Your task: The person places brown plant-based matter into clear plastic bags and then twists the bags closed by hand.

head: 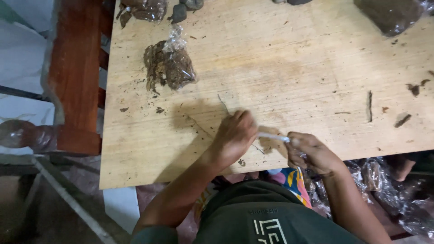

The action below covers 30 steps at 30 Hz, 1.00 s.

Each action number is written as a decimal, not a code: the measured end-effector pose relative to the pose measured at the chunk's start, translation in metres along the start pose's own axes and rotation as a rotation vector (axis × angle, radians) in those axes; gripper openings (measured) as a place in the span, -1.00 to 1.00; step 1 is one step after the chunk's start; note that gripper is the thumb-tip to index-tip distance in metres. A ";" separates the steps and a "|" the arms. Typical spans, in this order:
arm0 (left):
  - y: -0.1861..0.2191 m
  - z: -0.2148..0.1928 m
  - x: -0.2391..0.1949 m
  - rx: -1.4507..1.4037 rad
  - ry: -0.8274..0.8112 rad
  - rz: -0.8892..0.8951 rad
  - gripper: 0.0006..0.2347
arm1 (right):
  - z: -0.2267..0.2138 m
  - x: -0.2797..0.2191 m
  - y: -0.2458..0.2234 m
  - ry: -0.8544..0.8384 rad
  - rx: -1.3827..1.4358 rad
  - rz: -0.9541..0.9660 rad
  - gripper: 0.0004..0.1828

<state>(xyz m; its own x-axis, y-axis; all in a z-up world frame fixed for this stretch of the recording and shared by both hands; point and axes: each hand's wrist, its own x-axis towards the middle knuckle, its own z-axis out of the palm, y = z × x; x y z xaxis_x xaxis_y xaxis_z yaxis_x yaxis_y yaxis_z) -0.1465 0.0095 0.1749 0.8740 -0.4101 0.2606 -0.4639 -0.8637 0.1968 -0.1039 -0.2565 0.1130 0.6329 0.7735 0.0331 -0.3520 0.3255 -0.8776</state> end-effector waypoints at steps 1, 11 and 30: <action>0.004 0.003 0.008 0.001 -0.001 0.000 -0.88 | 0.004 -0.004 0.006 -0.001 0.001 -0.001 -0.69; 0.049 -0.009 0.035 -1.547 -0.088 0.108 -0.89 | 0.052 0.007 0.069 -0.144 0.542 0.017 -0.71; 0.042 0.053 -0.001 -1.370 0.629 -0.460 -0.92 | 0.057 0.058 0.045 0.772 -1.263 -0.412 -0.83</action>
<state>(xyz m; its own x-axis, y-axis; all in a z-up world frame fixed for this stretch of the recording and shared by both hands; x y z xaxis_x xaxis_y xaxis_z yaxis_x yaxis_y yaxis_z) -0.1592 -0.0422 0.1332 0.9356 0.2865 0.2066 -0.2640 0.1788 0.9478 -0.1227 -0.1664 0.1029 0.8687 0.1570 0.4698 0.4759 -0.5279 -0.7035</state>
